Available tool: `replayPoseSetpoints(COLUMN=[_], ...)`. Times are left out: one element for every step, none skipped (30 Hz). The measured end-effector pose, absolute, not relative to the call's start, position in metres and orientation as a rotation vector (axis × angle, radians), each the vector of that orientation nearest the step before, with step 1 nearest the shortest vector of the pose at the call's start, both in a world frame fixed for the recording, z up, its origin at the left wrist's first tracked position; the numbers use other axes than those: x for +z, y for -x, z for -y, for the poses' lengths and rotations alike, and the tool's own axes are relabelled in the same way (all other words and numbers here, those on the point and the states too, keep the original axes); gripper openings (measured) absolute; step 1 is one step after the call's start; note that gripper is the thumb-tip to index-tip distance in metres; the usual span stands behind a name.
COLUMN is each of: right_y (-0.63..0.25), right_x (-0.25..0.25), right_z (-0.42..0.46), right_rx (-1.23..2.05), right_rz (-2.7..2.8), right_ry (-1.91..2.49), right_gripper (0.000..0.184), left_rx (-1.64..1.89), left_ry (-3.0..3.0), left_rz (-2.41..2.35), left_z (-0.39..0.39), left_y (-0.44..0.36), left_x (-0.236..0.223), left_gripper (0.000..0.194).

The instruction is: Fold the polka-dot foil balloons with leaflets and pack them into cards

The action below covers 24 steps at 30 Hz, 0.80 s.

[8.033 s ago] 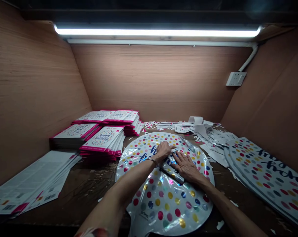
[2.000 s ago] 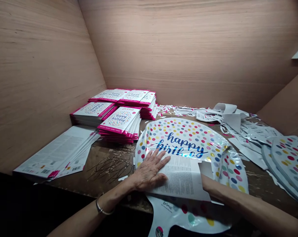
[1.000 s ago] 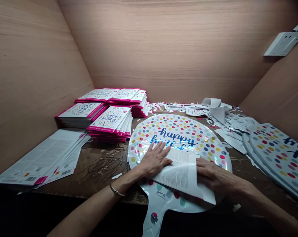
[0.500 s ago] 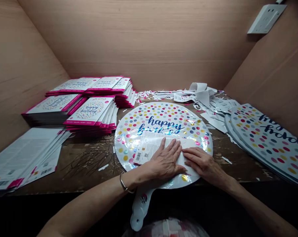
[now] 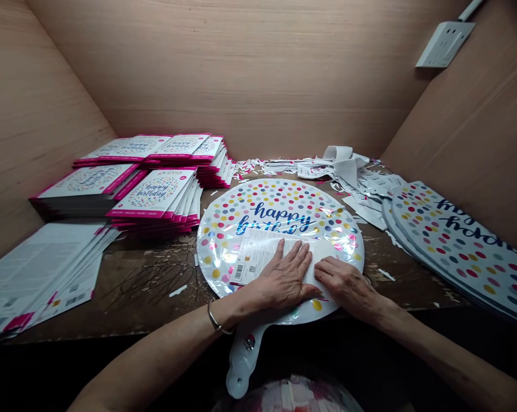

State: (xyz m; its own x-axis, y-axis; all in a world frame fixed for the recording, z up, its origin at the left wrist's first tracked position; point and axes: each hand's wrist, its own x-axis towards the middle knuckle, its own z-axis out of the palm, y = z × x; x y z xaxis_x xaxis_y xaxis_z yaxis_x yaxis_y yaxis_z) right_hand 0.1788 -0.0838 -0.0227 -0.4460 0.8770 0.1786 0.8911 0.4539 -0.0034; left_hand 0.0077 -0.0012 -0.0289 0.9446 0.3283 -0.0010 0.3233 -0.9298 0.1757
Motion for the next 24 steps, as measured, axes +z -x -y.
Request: replayPoseSetpoints(right_y=[-0.177,-0.175,-0.172,-0.169,-0.166,-0.162,-0.159,-0.157,-0.156,-0.157,-0.159,-0.162,-0.167,-0.172,-0.177,-0.183,-0.187,-0.191,-0.194,-0.196,-0.198,-0.199,-0.199,-0.200], right_x=[-0.021,-0.019,-0.017,-0.013,-0.008,-0.002,0.004,0.010,0.015,0.019,0.020,0.020,0.017,0.013,0.008,0.003,-0.002,-0.006,-0.009,-0.011,-0.013,-0.014,-0.015,-0.015], right_z=[0.084,0.084,0.084,0.085,0.085,0.086,0.087,0.088,0.088,0.088,0.088,0.087,0.085,0.084,0.082,0.081,0.079,0.079,0.078,0.078,0.078,0.078,0.077,0.076], right_rx=[-0.194,-0.270,-0.366,-0.472,-0.576,-0.660,-0.719,-0.752,-0.770,-0.790,-0.808,-0.817,-0.799,-0.738,-0.635,-0.499,-0.352,-0.215,-0.100,-0.018,0.025,0.031,0.001,-0.058], right_rz=[2.594,2.646,2.700,2.752,2.801,2.839,2.866,2.889,2.911,2.931,2.960,2.993,3.019,3.030,3.020,2.990,2.937,2.866,2.795,2.732,2.679,2.641,2.601,2.577], right_ry=[1.565,1.557,1.541,1.517,1.479,1.436,1.392,1.349,1.308,1.264,1.216,1.162,1.104,1.061,1.042,1.047,1.072,1.116,1.167,1.219,1.263,1.298,1.330,1.350], right_gripper=[0.016,0.017,0.018,0.020,0.021,0.023,0.025,0.026,0.027,0.029,0.030,0.032,0.034,0.036,0.037,0.038,0.038,0.037,0.036,0.034,0.032,0.029,0.027,0.024], left_rx=[0.055,0.069,0.082,0.091,0.095,0.098,0.100,0.102,0.106,0.110,0.112,0.112,0.110,0.106,0.103,0.101,0.102,0.106,0.110,0.116,0.120,0.122,0.121,0.118], left_ry=[-2.939,-2.951,-2.960,-2.968,-2.974,-2.981,-2.988,-2.994,-2.999,-3.001,-3.001,-3.000,-2.997,-2.995,-2.993,-2.993,-2.993,-2.992,-2.990,-2.987,-2.983,-2.975,-2.965,-2.952], left_rz=[-0.494,-0.492,-0.492,-0.492,-0.489,-0.484,-0.480,-0.480,-0.482,-0.486,-0.492,-0.498,-0.500,-0.499,-0.497,-0.495,-0.493,-0.492,-0.491,-0.491,-0.491,-0.490,-0.487,-0.486], left_z=[0.001,0.001,0.001,0.001,0.001,0.001,0.001,0.001,0.001,0.001,0.001,0.001,0.001,0.001,0.002,0.002,0.002,0.002,0.002,0.002,0.002,0.001,0.001,0.001], left_y=[-0.007,-0.007,-0.006,-0.006,-0.005,-0.005,-0.005,-0.005,-0.005,-0.006,-0.006,-0.006,-0.007,-0.007,-0.007,-0.007,-0.006,-0.006,-0.006,-0.006,-0.005,-0.005,-0.005,-0.005], left_x=[-0.030,-0.031,-0.032,-0.033,-0.034,-0.035,-0.036,-0.037,-0.037,-0.038,-0.039,-0.039,-0.039,-0.039,-0.039,-0.039,-0.038,-0.038,-0.038,-0.038,-0.038,-0.037,-0.037,-0.036], left_gripper=[0.076,0.074,0.072,0.070,0.068,0.066,0.065,0.063,0.062,0.061,0.060,0.059,0.058,0.058,0.057,0.057,0.058,0.058,0.058,0.059,0.060,0.062,0.065,0.069])
